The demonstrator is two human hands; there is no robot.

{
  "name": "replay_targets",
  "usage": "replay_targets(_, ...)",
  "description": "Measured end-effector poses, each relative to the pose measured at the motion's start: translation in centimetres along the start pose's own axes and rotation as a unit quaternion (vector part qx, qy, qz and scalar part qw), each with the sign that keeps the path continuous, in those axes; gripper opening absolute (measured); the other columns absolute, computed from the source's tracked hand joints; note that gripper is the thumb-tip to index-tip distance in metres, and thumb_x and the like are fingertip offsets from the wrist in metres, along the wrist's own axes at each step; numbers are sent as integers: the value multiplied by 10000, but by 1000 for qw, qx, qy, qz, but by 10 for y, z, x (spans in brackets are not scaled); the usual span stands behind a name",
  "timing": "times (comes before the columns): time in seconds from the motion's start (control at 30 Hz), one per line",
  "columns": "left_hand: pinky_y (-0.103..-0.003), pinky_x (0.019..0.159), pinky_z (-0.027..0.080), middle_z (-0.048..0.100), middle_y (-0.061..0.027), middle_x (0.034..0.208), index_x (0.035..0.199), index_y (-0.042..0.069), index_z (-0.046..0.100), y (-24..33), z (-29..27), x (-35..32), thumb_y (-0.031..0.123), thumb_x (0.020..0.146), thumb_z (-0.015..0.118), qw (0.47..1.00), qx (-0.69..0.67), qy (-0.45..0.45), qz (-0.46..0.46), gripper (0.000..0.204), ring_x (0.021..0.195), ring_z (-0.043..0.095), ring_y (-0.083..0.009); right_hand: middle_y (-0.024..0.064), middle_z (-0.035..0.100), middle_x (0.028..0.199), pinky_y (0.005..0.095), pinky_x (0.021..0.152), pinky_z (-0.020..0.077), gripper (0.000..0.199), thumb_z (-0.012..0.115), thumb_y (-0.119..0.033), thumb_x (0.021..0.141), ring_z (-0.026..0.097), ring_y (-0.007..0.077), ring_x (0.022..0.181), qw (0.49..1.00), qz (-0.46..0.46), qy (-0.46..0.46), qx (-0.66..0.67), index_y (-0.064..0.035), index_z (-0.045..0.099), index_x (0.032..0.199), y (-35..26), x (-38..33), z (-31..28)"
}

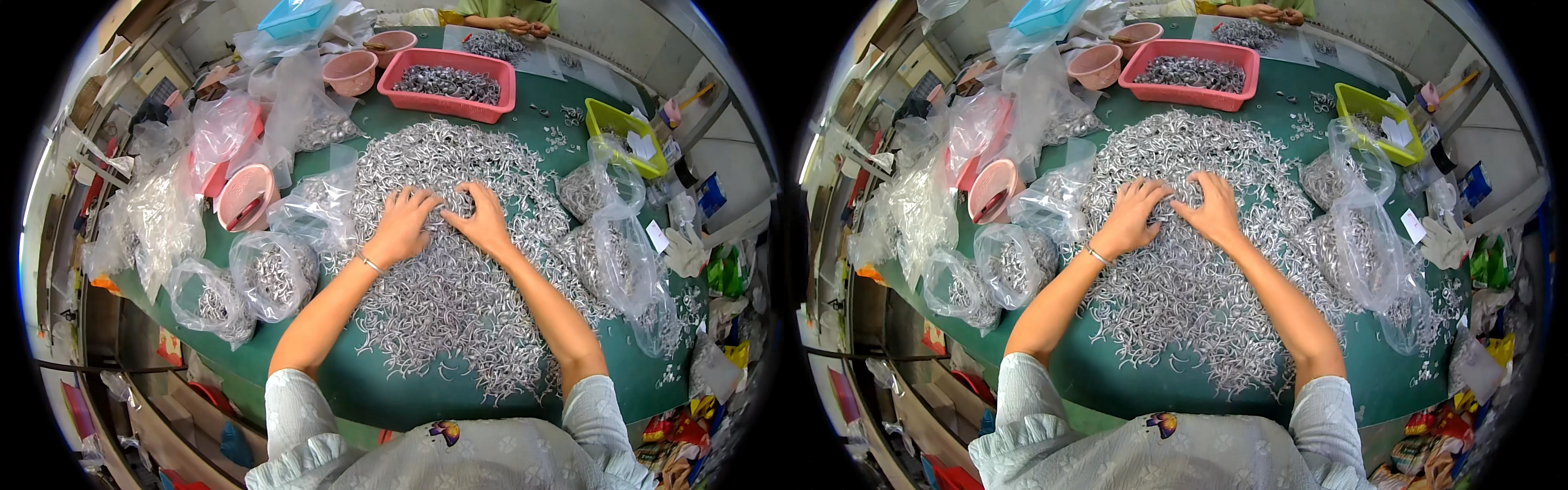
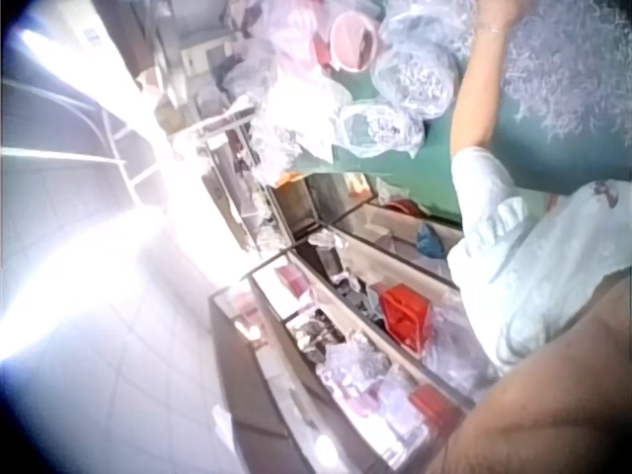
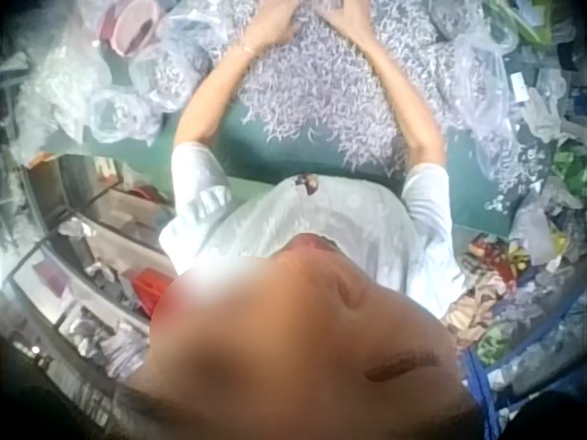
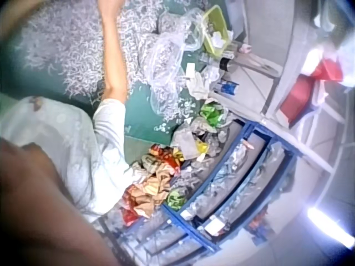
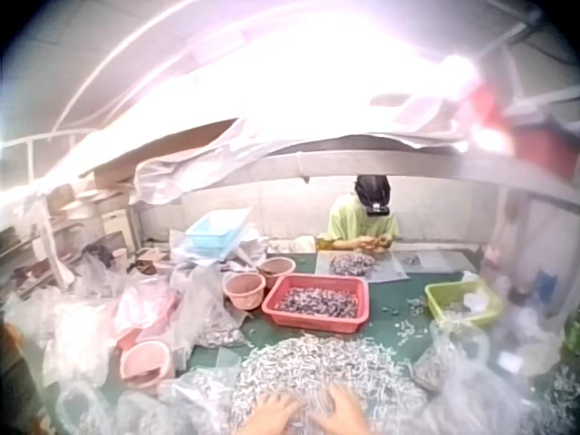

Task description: The person sorts small metal hooks and clips by hand from a large central pile on a green workbench, placing specific pieces into plastic bags and gathering others into small heaps.

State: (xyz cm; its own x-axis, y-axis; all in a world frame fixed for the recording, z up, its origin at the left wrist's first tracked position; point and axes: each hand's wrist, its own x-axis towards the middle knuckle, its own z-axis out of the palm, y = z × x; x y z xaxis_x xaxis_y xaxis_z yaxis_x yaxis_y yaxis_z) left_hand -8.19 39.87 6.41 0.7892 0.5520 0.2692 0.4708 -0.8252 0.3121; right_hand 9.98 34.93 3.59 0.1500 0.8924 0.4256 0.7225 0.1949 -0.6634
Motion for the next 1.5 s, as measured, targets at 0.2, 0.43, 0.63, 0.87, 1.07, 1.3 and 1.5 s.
replay_targets(0.2, -427, 978, 283, 457, -103, 1226, 1267, 117, 400, 11, -6, -7, 83, 630, 679, 997, -56, 25, -36, 696, 1161, 397, -306, 84, 574, 1064, 385, 889, 365, 531, 752, -306, 637, 503, 281, 1007, 997, -45, -59, -1, -108, 549, 1087, -5, -6, -13)
replay_targets(0.43, -411, 910, 323, 465, -82, 1226, 1258, 128, 412, 16, -4, -9, 37, 630, 655, 1000, -14, -9, -23, 679, 1074, 445, -298, 81, 560, 1030, 367, 882, 378, 525, 768, -205, 613, 501, 275, 979, 996, -39, -77, -2, -104, 566, 1086, -18, -21, -21)
replay_targets(0.63, -393, 880, 368, 453, -104, 1214, 1186, 108, 478, 33, -4, -38, -70, 642, 569, 998, -49, 32, 3, 579, 1016, 449, -317, 77, 553, 1025, 365, 862, 388, 423, 752, -120, 624, 487, 277, 973, 994, -87, -59, 14, -82, 581, 1009, -34, -55, -31)
replay_targets(0.87, -415, 969, 320, 421, -159, 1228, 1193, 74, 469, 46, -11, -50, 97, 695, 670, 975, -192, 97, -60, 537, 1159, 398, -338, 136, 536, 1113, 382, 911, 406, 449, 701, -233, 720, 498, 305, 1069, 983, -29, -22, 179, -31, 555, 1092, -39, -41, -53)
replay_targets(1.07, -417, 981, 296, 453, -152, 1217, 1230, 84, 470, 34, 27, -38, 351, 700, 712, 992, -44, 41, -113, 642, 1180, 387, -327, 157, 483, 1271, 442, 1025, 258, 622, 604, -517, 766, 431, 318, 1169, 971, 22, -230, -58, -50, 551, 1175, -5, -33, -36)
replay_targets(1.3, -384, 924, 346, 494, -127, 1117, 1160, 59, 454, 59, 7, -46, 179, 625, 766, 985, -160, 39, -49, 630, 1079, 447, -311, 146, 542, 1085, 415, 981, 297, 598, 705, -434, 681, 460, 313, 1069, 975, -15, -217, -48, -55, 531, 1109, -36, -60, -55)
replay_targets(1.5, -396, 876, 350, 489, -113, 1094, 1094, 77, 480, 94, 7, -65, 47, 636, 716, 979, -183, 60, 64, 516, 1008, 455, -308, 116, 525, 1050, 390, 916, 341, 537, 733, -212, 620, 451, 305, 1047, 986, -59, -157, 2, -51, 498, 1075, -48, -96, -69)
